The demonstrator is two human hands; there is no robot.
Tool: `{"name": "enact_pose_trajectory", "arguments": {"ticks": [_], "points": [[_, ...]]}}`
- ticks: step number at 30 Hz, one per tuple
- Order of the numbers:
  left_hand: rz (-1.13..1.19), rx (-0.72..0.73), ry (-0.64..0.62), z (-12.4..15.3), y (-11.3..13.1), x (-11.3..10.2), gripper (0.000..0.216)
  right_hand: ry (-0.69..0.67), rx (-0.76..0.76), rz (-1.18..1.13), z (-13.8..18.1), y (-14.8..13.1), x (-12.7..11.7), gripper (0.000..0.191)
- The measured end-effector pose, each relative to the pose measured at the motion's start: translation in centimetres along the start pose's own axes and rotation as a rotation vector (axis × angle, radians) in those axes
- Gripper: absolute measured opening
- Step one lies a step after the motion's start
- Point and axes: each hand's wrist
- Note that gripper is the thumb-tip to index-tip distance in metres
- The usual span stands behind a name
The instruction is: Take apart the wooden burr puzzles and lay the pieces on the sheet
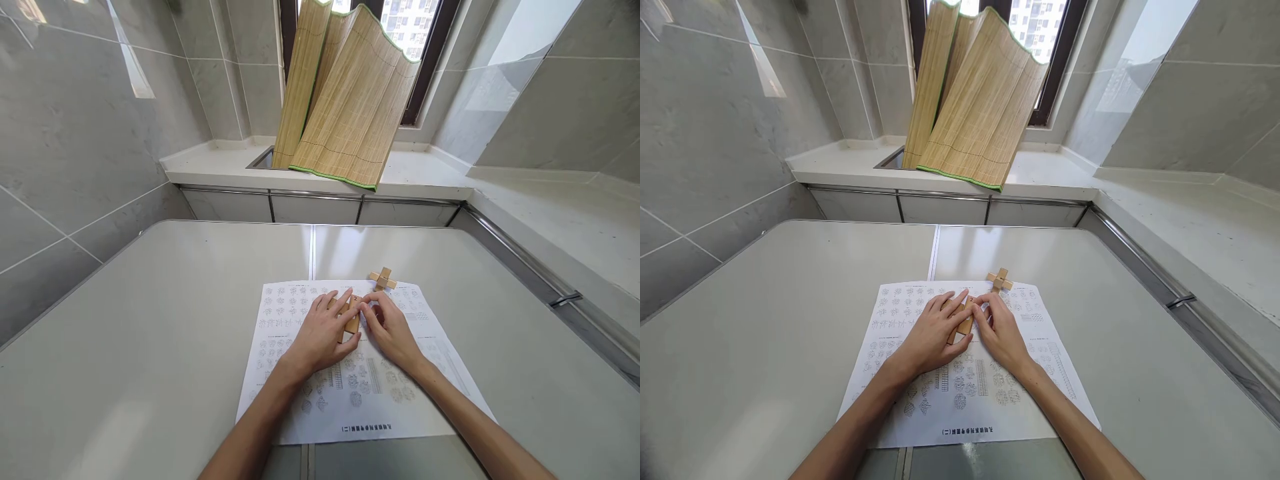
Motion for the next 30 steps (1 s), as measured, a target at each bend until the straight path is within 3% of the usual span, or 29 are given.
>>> {"name": "enact_pose_trajectory", "arguments": {"ticks": [12, 22, 30], "points": [[-0.206, -0.386, 0.077, 0.1, -2.4, 0.1, 0.057, 0.006, -0.005, 0.034, -0.3, 0.3, 0.0, 0.022], [-0.212, -0.395, 0.063, 3.5, -5.3, -2.0, 0.056, 0.036, -0.02, 0.052, -0.6, 0.3, 0.1, 0.021], [-0.202, -0.386, 0.13, 5.7, -6.7, -3.7, 0.048, 0.157, 0.014, 0.063, -1.1, 0.8, -0.5, 0.025]]}}
Point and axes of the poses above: each hand's wrist, its own z-axis away from the middle knuckle, its own x-axis out of the palm, y = z × x, and after that the axes turned 7 degrees about -z, right-handed
